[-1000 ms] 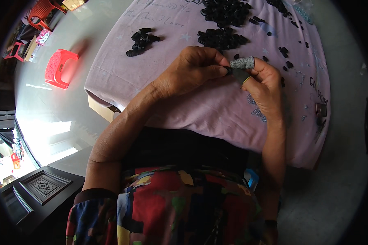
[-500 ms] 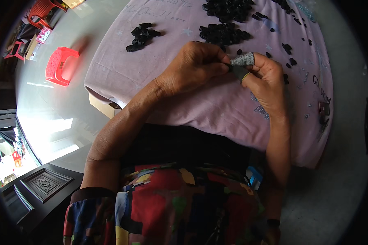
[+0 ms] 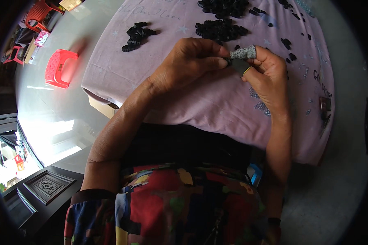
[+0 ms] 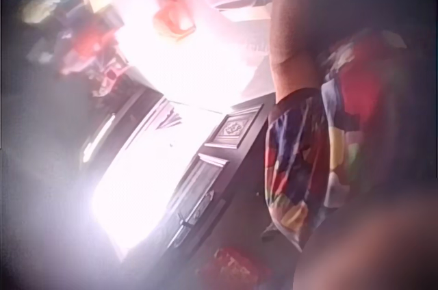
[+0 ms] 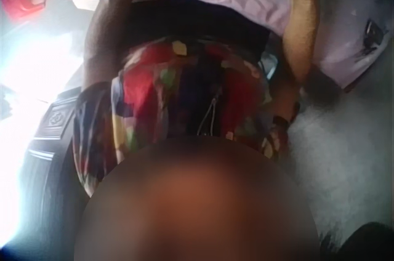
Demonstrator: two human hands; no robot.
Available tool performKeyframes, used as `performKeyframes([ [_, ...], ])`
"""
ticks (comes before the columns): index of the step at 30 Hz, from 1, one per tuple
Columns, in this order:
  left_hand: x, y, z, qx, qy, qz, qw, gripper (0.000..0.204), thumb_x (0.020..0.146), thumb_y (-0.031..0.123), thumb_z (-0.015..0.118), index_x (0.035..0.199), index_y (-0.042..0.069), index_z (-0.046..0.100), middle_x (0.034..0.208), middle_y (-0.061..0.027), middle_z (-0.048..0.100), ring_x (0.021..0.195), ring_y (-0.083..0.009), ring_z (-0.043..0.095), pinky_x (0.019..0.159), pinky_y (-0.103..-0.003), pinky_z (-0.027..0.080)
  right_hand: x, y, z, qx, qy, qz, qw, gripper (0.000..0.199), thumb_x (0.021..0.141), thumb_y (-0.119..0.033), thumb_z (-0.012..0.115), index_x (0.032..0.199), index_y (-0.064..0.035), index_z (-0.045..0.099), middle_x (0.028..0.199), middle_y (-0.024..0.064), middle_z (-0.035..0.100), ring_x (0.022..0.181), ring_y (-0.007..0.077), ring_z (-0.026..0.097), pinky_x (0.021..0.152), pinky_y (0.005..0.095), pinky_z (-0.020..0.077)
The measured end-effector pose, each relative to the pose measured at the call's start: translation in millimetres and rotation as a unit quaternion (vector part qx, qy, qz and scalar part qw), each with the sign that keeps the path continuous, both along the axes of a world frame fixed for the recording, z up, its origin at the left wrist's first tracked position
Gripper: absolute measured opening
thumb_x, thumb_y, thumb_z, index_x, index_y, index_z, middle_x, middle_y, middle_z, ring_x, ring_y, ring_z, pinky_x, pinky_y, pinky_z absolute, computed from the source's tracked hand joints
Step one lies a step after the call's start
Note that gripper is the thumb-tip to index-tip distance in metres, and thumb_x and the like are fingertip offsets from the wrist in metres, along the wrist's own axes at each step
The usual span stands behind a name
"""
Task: Assembling small black plastic parts and beads at a workbench for garment or craft accessories.
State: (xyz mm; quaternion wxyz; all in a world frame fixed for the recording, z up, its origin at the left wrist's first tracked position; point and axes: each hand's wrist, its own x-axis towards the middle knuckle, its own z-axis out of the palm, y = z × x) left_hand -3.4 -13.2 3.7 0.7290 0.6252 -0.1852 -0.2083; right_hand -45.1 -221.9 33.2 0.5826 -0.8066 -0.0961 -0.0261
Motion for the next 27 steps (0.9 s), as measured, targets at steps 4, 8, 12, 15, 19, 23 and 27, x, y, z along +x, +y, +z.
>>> performKeyframes([
  [4, 5.7, -0.3, -7.1, -0.01, -0.019, -0.032, 0.999, 0.014, 0.099, 0.006, 0.069, 0.11, -0.001, 0.073, 0.094, -0.0046, 0.074, 0.082, -0.0077, 0.068, 0.075, -0.022, 0.056, -1.6, -5.0, 3.4, 0.02, 0.039, 0.011, 0.999, 0.014, 0.091, 0.003, 0.064, 0.102, 0.002, 0.073, 0.081, -0.0011, 0.071, 0.071, -0.0001, 0.058, 0.061, 0.017, 0.0434],
  [8, 6.4, 3.3, -3.2, 0.018, -0.028, -0.051, 0.998, 0.012, 0.098, 0.005, 0.069, 0.108, -0.001, 0.074, 0.093, -0.0046, 0.074, 0.082, -0.0076, 0.067, 0.075, -0.022, 0.056, -2.5, -0.9, 2.3, 0.011, 0.023, -0.002, 1.0, 0.016, 0.092, 0.004, 0.062, 0.103, 0.0014, 0.073, 0.081, -0.0017, 0.07, 0.07, -0.0007, 0.057, 0.06, 0.0165, 0.0428],
  [12, 3.7, 3.0, -4.3, 0.021, -0.041, -0.029, 0.999, 0.011, 0.097, 0.005, 0.07, 0.106, -0.001, 0.074, 0.091, -0.0045, 0.073, 0.081, -0.0075, 0.067, 0.074, -0.022, 0.055, -1.5, -1.5, 3.1, 0.02, 0.054, 0.012, 0.998, 0.016, 0.091, 0.004, 0.063, 0.103, 0.0013, 0.074, 0.082, -0.0022, 0.07, 0.071, -0.0007, 0.057, 0.061, 0.0165, 0.043],
  [15, 2.7, 1.8, -5.0, 0.03, -0.063, -0.024, 0.997, 0.011, 0.095, 0.003, 0.072, 0.105, -0.001, 0.074, 0.089, -0.004, 0.073, 0.081, -0.0071, 0.066, 0.073, -0.023, 0.055, -0.8, -2.1, 1.9, 0.009, 0.059, 0.021, 0.998, 0.015, 0.091, 0.005, 0.063, 0.101, 0.0015, 0.073, 0.082, -0.0023, 0.07, 0.072, -0.0004, 0.057, 0.062, 0.0167, 0.0431],
  [19, 1.5, 1.4, -8.7, 0.046, -0.099, 0.0, 0.994, 0.01, 0.093, 0.002, 0.073, 0.102, -0.001, 0.074, 0.086, -0.0032, 0.072, 0.08, -0.0059, 0.065, 0.072, -0.023, 0.054, -1.0, 4.6, 0.8, 0.001, 0.017, 0.015, 1.0, 0.011, 0.088, 0.005, 0.064, 0.096, 0.0023, 0.072, 0.078, -0.0019, 0.069, 0.07, 0.0006, 0.056, 0.061, 0.0187, 0.0442],
  [23, 2.2, -1.0, -13.4, 0.049, -0.158, 0.025, 0.986, 0.011, 0.092, 0.002, 0.074, 0.102, -0.001, 0.074, 0.084, -0.003, 0.071, 0.078, -0.0053, 0.064, 0.071, -0.023, 0.053, 2.5, 4.5, -7.3, -0.046, -0.05, -0.001, 0.998, 0.009, 0.086, 0.005, 0.065, 0.092, 0.003, 0.072, 0.075, -0.0001, 0.069, 0.068, 0.0013, 0.056, 0.059, 0.0208, 0.0455],
  [27, 1.9, 3.0, -8.9, 0.102, -0.163, 0.014, 0.981, 0.014, 0.098, 0.006, 0.07, 0.112, 0.003, 0.072, 0.091, 0.0017, 0.069, 0.083, -0.0035, 0.062, 0.074, -0.02, 0.052, 5.3, 8.8, -4.3, -0.11, -0.081, -0.017, 0.99, 0.01, 0.085, 0.005, 0.066, 0.092, 0.003, 0.072, 0.072, 0.0, 0.067, 0.067, 0.0016, 0.056, 0.059, 0.0224, 0.0466],
])
